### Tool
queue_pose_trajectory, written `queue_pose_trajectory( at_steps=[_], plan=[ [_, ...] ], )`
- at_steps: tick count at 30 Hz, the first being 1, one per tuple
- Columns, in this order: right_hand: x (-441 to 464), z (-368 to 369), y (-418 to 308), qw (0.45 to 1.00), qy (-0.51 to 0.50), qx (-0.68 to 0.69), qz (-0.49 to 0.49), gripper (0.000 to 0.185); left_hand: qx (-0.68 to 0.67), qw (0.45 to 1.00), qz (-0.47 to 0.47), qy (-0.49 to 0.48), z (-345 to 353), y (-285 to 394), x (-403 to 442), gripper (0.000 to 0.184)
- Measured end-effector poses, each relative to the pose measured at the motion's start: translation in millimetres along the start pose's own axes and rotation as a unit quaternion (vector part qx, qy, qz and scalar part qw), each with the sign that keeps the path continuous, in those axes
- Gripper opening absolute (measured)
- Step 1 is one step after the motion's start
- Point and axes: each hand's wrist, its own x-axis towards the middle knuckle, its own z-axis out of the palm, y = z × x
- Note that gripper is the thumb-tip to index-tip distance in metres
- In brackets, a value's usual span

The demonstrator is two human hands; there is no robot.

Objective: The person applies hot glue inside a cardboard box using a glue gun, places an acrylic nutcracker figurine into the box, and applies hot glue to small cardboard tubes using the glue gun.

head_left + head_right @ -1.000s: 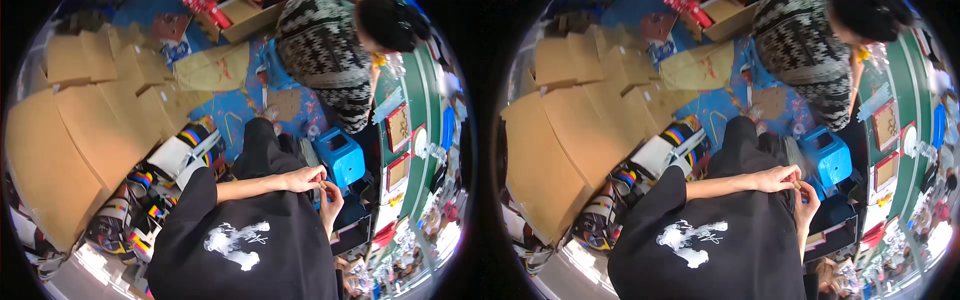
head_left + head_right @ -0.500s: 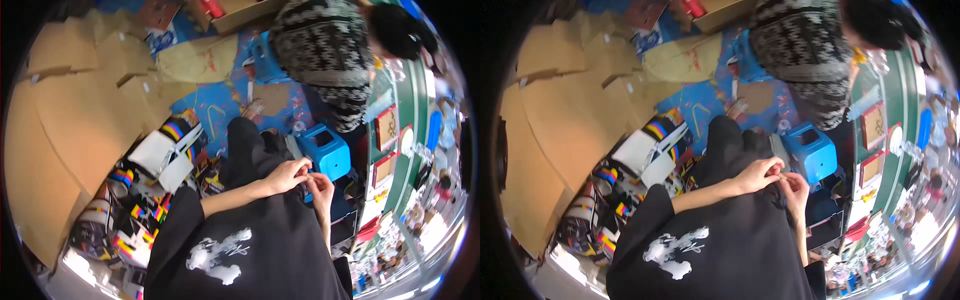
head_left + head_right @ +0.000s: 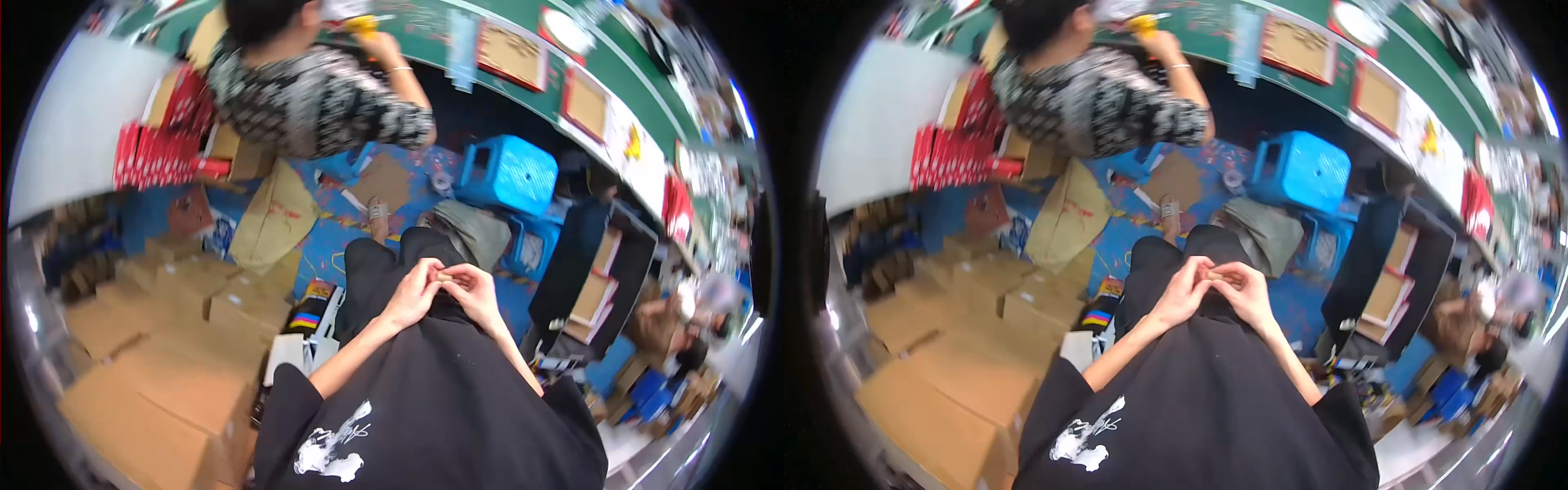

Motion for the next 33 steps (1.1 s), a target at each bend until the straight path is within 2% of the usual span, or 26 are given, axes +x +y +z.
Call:
queue_pose_trajectory(
  at_steps=[3,5,9,12,15,17,19,21,25,27,30,33],
  plan=[
    [0.5,-14.1,15.6,0.996,0.023,0.090,-0.001,0.018,0.012,1.000,0.023,0.017,20.5,-1.5,9.7,0.029],
    [-0.1,-25.2,13.3,0.994,0.034,0.106,-0.019,0.018,0.024,0.999,-0.012,0.021,31.9,8.1,14.2,0.029],
    [-6.9,-39.9,10.2,0.999,0.029,-0.036,-0.026,0.018,0.034,0.999,-0.031,0.023,49.3,1.4,10.3,0.028],
    [-5.2,-40.1,10.6,0.999,0.021,-0.030,-0.040,0.017,0.048,0.998,-0.048,-0.019,46.8,-0.6,13.0,0.025],
    [4.4,-34.8,6.1,0.997,0.021,-0.062,-0.040,0.016,0.065,0.996,-0.066,-0.011,35.9,1.2,20.8,0.025],
    [21.3,-29.6,-2.7,0.990,0.010,-0.116,-0.083,0.017,0.081,0.995,-0.055,0.004,22.8,5.0,31.4,0.025],
    [34.2,-21.0,-14.8,0.987,0.018,-0.129,-0.092,0.017,0.029,0.996,-0.083,0.009,7.3,7.6,43.0,0.028],
    [43.0,-11.6,-26.0,0.952,0.039,-0.258,-0.162,0.017,0.022,0.997,-0.077,0.022,-5.4,8.2,45.3,0.024],
    [65.5,3.5,-33.3,0.925,0.040,-0.322,-0.198,0.016,0.058,0.995,-0.069,0.051,-26.9,3.7,66.4,0.017],
    [72.1,7.1,-35.7,0.913,0.033,-0.335,-0.230,0.017,0.047,0.994,-0.079,0.066,-33.6,2.2,66.5,0.017],
    [78.1,10.6,-32.1,0.928,0.043,-0.302,-0.215,0.024,-0.003,0.993,-0.062,0.097,-40.0,5.0,70.9,0.012],
    [78.6,10.2,-40.1,0.929,0.060,-0.300,-0.210,0.022,-0.034,0.996,-0.051,0.058,-43.4,5.3,82.6,0.011]
  ],
)
